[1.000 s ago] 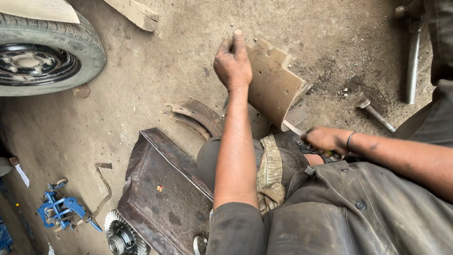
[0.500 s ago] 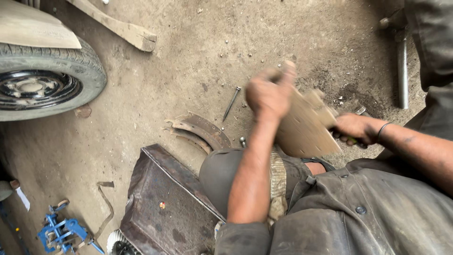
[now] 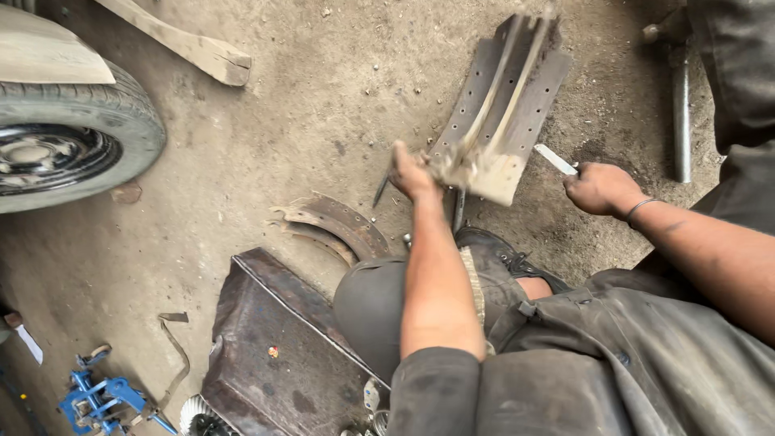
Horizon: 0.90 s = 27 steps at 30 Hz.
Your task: The person scrapes rust and debris off curved brake shoes using a metal scraper. They handle several brake shoes one at a time, turning them over to clean different surfaces and edges.
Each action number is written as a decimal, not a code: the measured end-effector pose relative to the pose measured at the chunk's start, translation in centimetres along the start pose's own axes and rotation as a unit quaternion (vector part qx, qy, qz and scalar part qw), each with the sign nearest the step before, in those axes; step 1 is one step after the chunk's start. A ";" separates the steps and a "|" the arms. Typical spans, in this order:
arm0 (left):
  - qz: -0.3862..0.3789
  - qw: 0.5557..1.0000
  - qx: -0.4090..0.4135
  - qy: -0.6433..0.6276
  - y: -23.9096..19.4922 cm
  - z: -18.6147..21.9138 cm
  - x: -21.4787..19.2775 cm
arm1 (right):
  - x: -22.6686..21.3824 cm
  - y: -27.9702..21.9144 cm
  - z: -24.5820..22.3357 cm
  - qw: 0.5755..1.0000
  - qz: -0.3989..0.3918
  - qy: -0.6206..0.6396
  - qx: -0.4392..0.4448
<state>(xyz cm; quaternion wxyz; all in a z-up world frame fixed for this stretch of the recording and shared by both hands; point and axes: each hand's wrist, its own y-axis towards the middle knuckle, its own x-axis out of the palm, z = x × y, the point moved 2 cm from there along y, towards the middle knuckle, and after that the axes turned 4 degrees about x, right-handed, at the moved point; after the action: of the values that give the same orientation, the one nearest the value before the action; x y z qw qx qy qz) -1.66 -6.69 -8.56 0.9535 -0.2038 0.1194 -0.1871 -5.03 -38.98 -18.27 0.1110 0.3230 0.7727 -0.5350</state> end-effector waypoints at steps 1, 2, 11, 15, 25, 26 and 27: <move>0.009 1.000 -0.026 0.008 0.4 -1.2 -1.6 | 0.0 0.3 -0.1 1.000 0.000 -0.003 0.002; 0.017 0.998 -0.052 0.015 0.8 -2.2 -2.8 | -0.2 0.6 -0.2 1.000 -0.001 -0.006 0.003; 0.001 0.977 -0.074 0.199 1.3 -2.7 -3.9 | -1.2 2.3 -2.2 0.998 -0.015 0.013 0.064; -0.048 0.989 -0.066 0.124 -0.4 -1.5 -3.2 | -0.5 5.7 -1.6 0.995 -0.046 -0.061 0.060; 0.011 0.987 -0.154 -0.054 1.2 -1.9 -0.1 | 1.4 1.2 -4.7 0.991 -0.130 -0.006 -0.031; 0.014 0.986 -0.160 -0.052 1.6 -1.7 0.1 | 1.4 0.4 -4.8 0.987 -0.154 0.023 -0.034; 0.021 0.988 -0.148 -0.050 2.0 -1.4 0.1 | 1.3 -0.1 -4.8 0.982 -0.180 0.049 -0.038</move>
<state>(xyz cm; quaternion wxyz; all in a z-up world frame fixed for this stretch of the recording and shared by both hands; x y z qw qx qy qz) -1.37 -5.48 -10.68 0.9215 -0.3487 0.1026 -0.1368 -5.24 -34.16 -16.95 -0.0129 0.1995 0.8426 -0.5001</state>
